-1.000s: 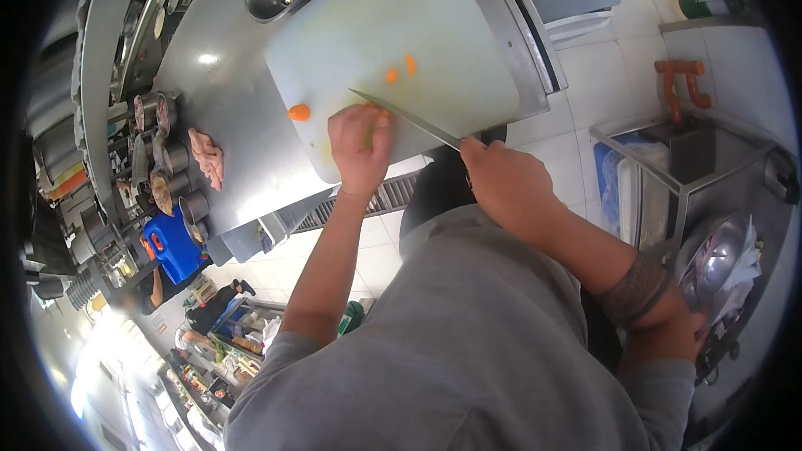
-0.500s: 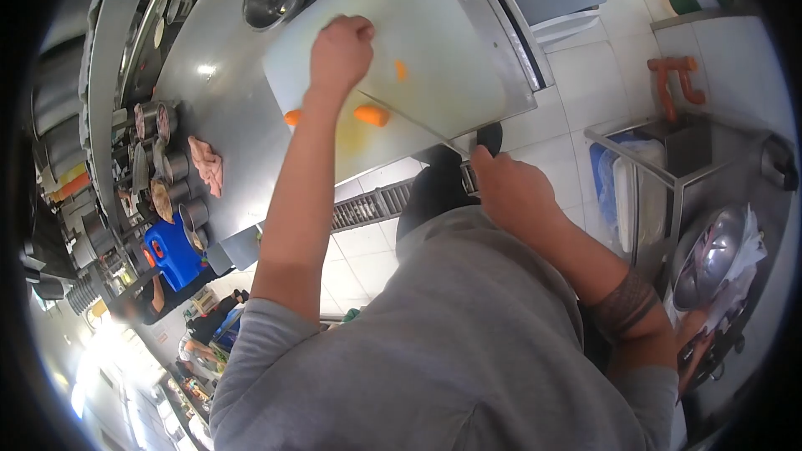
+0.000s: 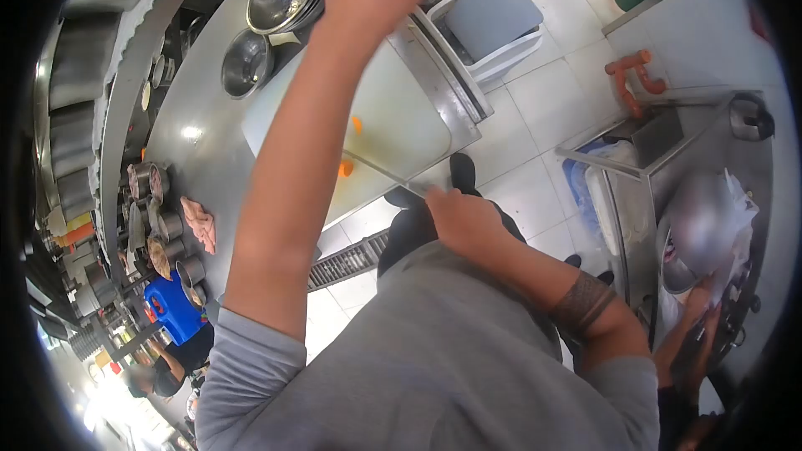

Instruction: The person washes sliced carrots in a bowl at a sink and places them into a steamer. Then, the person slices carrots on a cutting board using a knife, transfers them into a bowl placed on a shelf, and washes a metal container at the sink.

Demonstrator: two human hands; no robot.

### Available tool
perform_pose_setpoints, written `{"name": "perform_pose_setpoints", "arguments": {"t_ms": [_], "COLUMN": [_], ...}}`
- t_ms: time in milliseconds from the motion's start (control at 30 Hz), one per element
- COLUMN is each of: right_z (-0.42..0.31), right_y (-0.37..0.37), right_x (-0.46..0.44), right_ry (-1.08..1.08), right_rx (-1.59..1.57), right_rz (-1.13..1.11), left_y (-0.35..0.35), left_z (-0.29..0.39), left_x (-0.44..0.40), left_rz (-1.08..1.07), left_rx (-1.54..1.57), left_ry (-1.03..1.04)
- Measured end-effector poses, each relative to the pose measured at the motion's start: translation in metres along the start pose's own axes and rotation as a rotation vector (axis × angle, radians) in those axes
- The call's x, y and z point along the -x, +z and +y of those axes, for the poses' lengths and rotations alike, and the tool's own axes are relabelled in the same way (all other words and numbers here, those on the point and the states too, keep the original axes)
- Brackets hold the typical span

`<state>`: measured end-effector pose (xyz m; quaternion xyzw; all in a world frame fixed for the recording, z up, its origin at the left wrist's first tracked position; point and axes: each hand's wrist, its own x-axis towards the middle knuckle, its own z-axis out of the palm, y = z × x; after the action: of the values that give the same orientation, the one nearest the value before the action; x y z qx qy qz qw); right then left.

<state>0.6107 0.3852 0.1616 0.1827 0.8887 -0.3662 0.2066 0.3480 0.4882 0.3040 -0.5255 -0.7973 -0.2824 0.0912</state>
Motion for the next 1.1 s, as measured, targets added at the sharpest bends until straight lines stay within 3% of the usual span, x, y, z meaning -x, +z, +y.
{"name": "perform_pose_setpoints", "arguments": {"t_ms": [33, 167, 233, 433, 567, 633, 700, 1100], "right_z": [0.003, 0.007, 0.006, 0.007, 0.006, 0.007, 0.007, -0.017], "right_y": [0.0, -0.002, -0.006, -0.012, -0.018, -0.02, -0.022, -0.024], "right_x": [-0.001, 0.006, 0.009, 0.006, 0.001, -0.001, -0.003, 0.003], "right_ry": [-0.007, -0.02, 0.003, -0.018, -0.041, -0.066, -0.064, -0.015], "right_rx": [-0.017, -0.069, -0.077, 0.014, 0.002, -0.003, 0.026, 0.07], "right_rz": [0.024, 0.049, 0.015, -0.021, -0.045, -0.001, -0.012, -0.007], "left_y": [0.01, 0.01, -0.001, -0.026, -0.029, -0.023, -0.014, 0.017], "left_z": [-0.018, -0.038, -0.044, -0.076, -0.093, -0.097, -0.103, -0.116], "left_x": [-0.004, 0.064, 0.124, 0.293, 0.369, 0.384, 0.389, 0.375], "left_rz": [0.186, 0.311, 0.149, 0.107, 0.111, 0.137, 0.161, 0.178], "left_rx": [0.074, 0.059, 0.089, 0.209, 0.035, -0.056, -0.007, 0.065], "left_ry": [0.04, 0.107, -0.012, -0.565, -0.634, -0.594, -0.63, -0.399]}}
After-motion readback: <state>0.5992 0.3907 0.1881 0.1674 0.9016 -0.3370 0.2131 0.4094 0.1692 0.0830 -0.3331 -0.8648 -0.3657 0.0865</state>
